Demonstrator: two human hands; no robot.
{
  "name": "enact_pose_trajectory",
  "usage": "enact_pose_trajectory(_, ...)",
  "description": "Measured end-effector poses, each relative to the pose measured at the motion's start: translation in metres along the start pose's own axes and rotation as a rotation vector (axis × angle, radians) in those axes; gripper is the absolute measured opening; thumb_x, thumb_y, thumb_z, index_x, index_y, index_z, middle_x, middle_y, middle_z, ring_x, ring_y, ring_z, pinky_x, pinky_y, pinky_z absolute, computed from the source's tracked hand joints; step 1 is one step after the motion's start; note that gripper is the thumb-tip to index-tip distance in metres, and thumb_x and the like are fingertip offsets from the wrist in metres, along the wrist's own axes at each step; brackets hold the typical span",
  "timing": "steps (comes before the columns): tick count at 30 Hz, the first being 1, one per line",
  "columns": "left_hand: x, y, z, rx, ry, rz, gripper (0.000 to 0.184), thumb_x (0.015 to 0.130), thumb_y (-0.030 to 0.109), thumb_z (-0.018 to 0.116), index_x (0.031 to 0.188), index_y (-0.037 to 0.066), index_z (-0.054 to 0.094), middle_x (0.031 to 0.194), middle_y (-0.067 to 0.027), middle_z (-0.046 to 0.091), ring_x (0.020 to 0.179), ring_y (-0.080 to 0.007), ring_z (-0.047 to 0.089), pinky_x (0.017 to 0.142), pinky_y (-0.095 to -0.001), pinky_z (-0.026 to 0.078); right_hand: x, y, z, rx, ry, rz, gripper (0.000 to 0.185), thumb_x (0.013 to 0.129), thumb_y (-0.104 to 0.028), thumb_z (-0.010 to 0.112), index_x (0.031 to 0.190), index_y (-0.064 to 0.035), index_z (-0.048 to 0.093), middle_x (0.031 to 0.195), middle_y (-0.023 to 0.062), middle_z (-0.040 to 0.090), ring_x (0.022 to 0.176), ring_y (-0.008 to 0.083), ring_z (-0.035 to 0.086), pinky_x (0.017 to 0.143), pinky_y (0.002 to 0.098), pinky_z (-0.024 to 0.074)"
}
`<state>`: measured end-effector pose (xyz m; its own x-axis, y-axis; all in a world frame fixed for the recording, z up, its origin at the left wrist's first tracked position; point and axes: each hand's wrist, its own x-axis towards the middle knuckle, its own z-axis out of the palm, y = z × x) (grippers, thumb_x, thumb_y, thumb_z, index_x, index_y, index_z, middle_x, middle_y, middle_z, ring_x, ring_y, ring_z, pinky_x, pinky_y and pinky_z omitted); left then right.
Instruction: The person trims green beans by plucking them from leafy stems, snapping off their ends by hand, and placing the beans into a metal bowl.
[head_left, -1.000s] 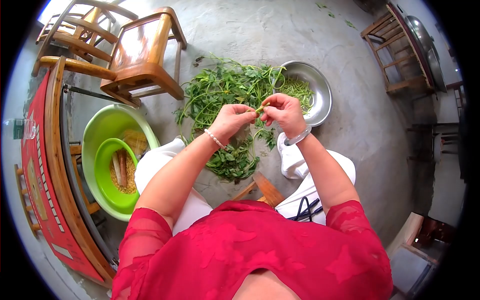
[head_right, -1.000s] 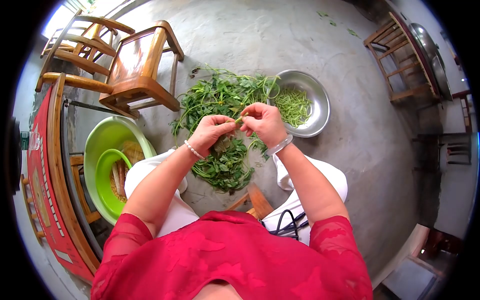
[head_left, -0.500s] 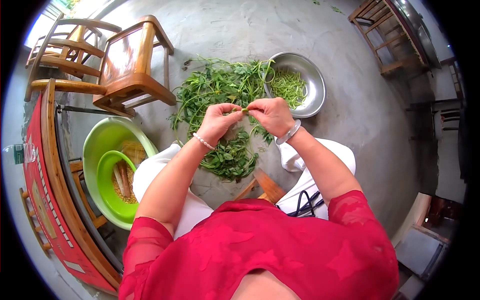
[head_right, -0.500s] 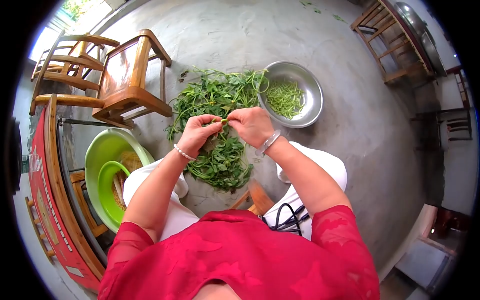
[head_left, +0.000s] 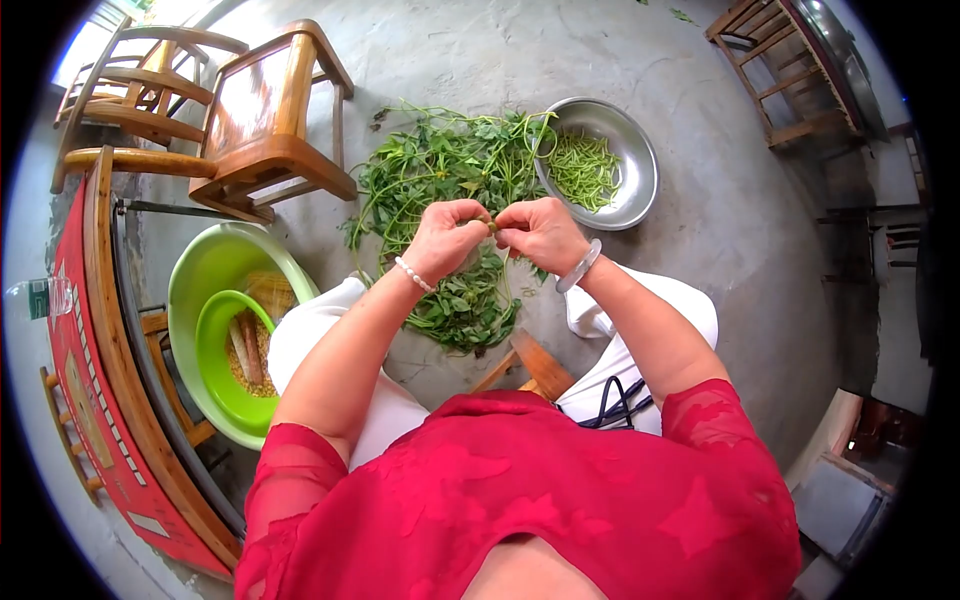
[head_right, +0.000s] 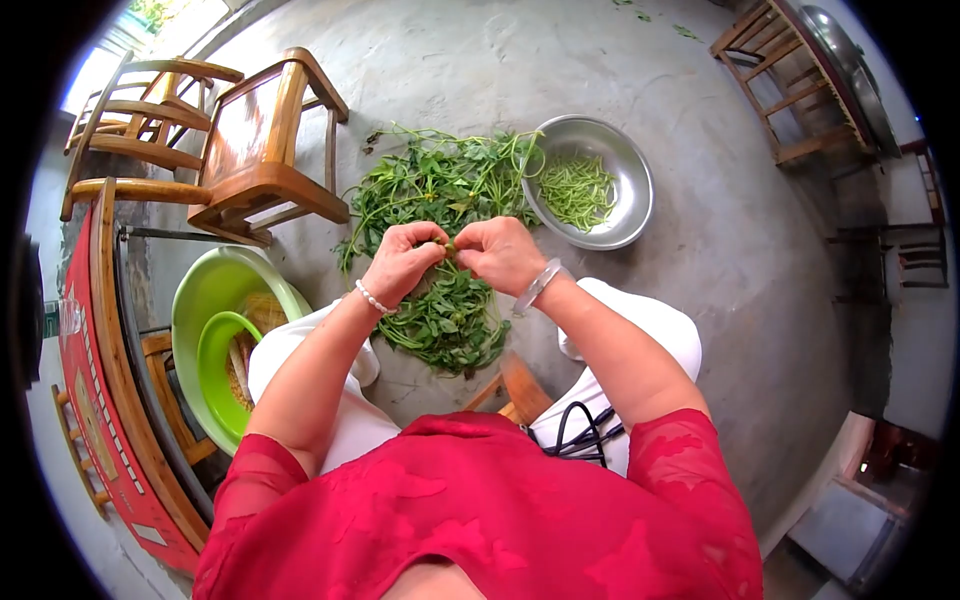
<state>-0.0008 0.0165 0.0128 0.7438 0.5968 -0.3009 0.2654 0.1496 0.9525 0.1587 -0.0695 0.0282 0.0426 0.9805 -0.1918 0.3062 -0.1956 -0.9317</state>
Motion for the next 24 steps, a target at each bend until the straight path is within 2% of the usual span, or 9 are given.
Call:
enact_pose_trajectory(3,0.001,0.001,0.002,-0.274,-0.063,-0.031,0.009,0.072,0.007,0.053,0.074,0.001,0.059,0.067,0.0008,0.056,0.061,-0.0054,0.048,0.056,-0.0195,0.039,0.000,-0.001,-0.004,0.360,-0.093,0.176,0.009,0.079,-0.004,0.059,0.086,0.0028,0.061,0.071,0.0088,0.064,0.057,0.0127,0.061,0.051,0.0230,0.0487)
enact_pose_trajectory(6,0.003,0.007,0.002,-0.350,-0.049,-0.073,0.008,0.071,0.007,0.053,0.071,0.001,0.059,0.066,-0.0007,0.056,0.061,-0.0073,0.049,0.057,-0.0204,0.039,0.000,-0.001,-0.004,0.452,-0.087,0.207,0.010,0.081,-0.004,0.059,0.088,0.0026,0.058,0.072,0.0100,0.064,0.057,0.0137,0.061,0.049,0.0234,0.0488)
enact_pose_trajectory(9,0.003,0.003,0.004,-0.281,0.020,-0.141,0.009,0.070,0.008,0.052,0.069,0.001,0.058,0.065,-0.0011,0.055,0.060,-0.0078,0.049,0.057,-0.0200,0.038,0.003,-0.001,-0.006,0.539,0.029,0.160,0.010,0.082,-0.003,0.057,0.090,0.0029,0.056,0.071,0.0108,0.063,0.056,0.0141,0.062,0.047,0.0233,0.0485)
enact_pose_trajectory(11,0.003,0.005,0.006,-0.300,0.059,-0.133,0.009,0.069,0.008,0.051,0.068,0.001,0.057,0.065,-0.0018,0.055,0.061,-0.0081,0.048,0.058,-0.0196,0.038,0.006,-0.008,-0.020,0.435,0.156,0.109,0.008,0.080,-0.002,0.057,0.088,0.0024,0.057,0.072,0.0108,0.064,0.055,0.0140,0.061,0.046,0.0229,0.0481)
enact_pose_trajectory(13,0.002,0.006,0.002,-0.314,0.079,-0.136,0.009,0.069,0.008,0.051,0.067,0.001,0.057,0.064,-0.0019,0.055,0.061,-0.0082,0.048,0.058,-0.0195,0.037,0.013,0.004,-0.049,-0.209,0.318,-0.133,0.012,0.078,-0.006,0.061,0.087,0.0004,0.062,0.074,0.0099,0.065,0.058,0.0152,0.062,0.050,0.0260,0.0490)
enact_pose_trajectory(15,0.003,0.005,0.000,-0.307,0.090,-0.099,0.010,0.068,0.009,0.051,0.065,0.001,0.055,0.063,-0.0013,0.053,0.060,-0.0080,0.046,0.057,-0.0197,0.036,0.010,0.000,-0.087,-0.938,0.523,-0.166,0.018,0.075,-0.012,0.064,0.090,-0.0033,0.065,0.074,0.0093,0.065,0.062,0.0174,0.063,0.058,0.0293,0.0492)
enact_pose_trajectory(17,0.003,0.004,-0.002,-0.314,0.073,-0.102,0.011,0.069,0.010,0.050,0.064,0.001,0.054,0.061,-0.0008,0.052,0.058,-0.0080,0.045,0.056,-0.0196,0.036,0.004,0.007,-0.122,-0.763,0.742,0.088,0.022,0.074,-0.018,0.063,0.093,-0.0064,0.065,0.080,0.0116,0.066,0.067,0.0258,0.063,0.063,0.0330,0.0496)
enact_pose_trajectory(20,0.002,0.009,-0.003,-0.312,0.098,-0.076,0.013,0.071,0.011,0.049,0.062,0.002,0.053,0.060,-0.0006,0.051,0.056,-0.0079,0.043,0.054,-0.0197,0.034,-0.007,-0.003,-0.140,-0.649,0.945,0.080,0.022,0.074,-0.017,0.063,0.094,-0.0070,0.066,0.079,0.0110,0.066,0.069,0.0232,0.064,0.066,0.0310,0.0494)
enact_pose_trajectory(24,0.002,0.012,-0.011,-0.254,0.132,0.011,0.016,0.073,0.012,0.050,0.060,0.003,0.052,0.059,-0.0010,0.050,0.055,-0.0074,0.043,0.053,-0.0205,0.034,-0.003,0.004,-0.137,-0.462,0.884,0.001,0.014,0.075,-0.015,0.062,0.085,-0.0056,0.068,0.075,0.0102,0.067,0.067,0.0184,0.065,0.062,0.0293,0.0490)
